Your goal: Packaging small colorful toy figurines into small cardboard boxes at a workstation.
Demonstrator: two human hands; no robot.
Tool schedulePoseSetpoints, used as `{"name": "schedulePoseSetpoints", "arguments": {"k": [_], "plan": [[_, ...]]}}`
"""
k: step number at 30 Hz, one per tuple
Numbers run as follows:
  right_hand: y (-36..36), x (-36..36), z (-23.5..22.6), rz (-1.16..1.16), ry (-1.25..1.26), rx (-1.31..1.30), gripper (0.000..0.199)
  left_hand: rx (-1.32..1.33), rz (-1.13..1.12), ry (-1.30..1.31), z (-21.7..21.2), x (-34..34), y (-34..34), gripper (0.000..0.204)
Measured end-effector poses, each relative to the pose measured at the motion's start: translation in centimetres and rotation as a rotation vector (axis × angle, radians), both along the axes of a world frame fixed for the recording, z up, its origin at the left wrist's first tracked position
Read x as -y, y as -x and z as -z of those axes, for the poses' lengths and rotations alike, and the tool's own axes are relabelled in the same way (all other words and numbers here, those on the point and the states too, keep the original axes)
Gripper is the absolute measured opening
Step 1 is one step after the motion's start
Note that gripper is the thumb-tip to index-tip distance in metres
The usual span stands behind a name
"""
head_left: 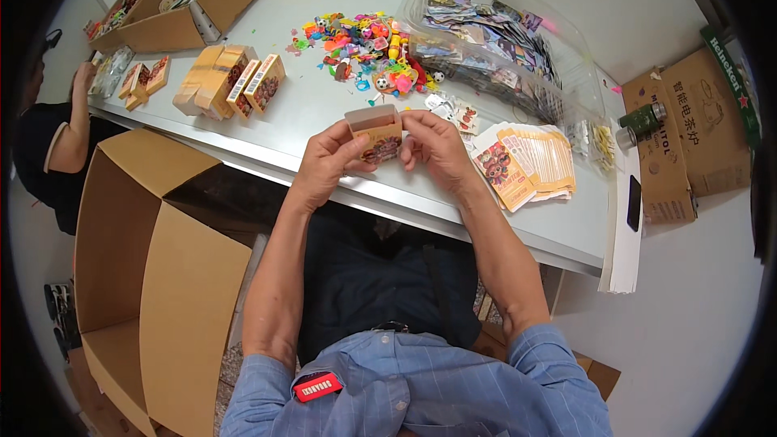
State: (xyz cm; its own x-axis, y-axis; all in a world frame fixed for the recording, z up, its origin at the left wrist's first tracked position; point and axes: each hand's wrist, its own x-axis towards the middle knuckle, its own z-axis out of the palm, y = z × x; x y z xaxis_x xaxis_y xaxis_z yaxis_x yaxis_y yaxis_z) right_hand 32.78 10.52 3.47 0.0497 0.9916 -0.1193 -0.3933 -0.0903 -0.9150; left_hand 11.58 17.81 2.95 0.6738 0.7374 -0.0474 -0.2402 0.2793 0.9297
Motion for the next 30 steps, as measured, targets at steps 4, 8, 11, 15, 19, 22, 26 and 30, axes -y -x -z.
{"name": "schedulePoseSetpoints", "arguments": {"k": [4,8,11,15,19,22,26,30], "plan": [[0.1,0.5,-1.2,0.019,0.021,0.148,0.031,-0.103,0.058,-0.181,-0.9,0.7,-0.2,0.042],[1.6,1.0,-1.8,0.076,-0.054,0.346,0.029,-0.213,-0.128,-0.2,-2.0,2.1,-1.6,0.041],[2.3,1.5,-1.4,0.148,-0.232,0.522,0.031,-0.278,-0.282,-0.108,-2.1,2.7,-2.9,0.04],[2.3,2.3,-1.5,0.168,-0.093,0.301,0.029,-0.325,-0.388,-0.093,-2.3,3.2,-3.7,0.046],[2.1,2.3,-1.4,0.097,0.005,0.113,0.03,-0.306,-0.379,-0.128,-2.0,3.4,-3.6,0.048],[1.9,2.1,-1.7,0.074,0.059,0.063,0.029,-0.257,-0.365,-0.124,-1.7,3.2,-3.4,0.048],[1.0,1.5,-1.8,0.024,0.077,0.055,0.026,-0.196,-0.197,-0.06,-2.3,2.9,-2.6,0.047],[0.9,1.2,-2.0,0.055,0.029,0.106,0.024,0.12,0.008,0.194,-2.1,1.4,-0.8,0.047]]}}
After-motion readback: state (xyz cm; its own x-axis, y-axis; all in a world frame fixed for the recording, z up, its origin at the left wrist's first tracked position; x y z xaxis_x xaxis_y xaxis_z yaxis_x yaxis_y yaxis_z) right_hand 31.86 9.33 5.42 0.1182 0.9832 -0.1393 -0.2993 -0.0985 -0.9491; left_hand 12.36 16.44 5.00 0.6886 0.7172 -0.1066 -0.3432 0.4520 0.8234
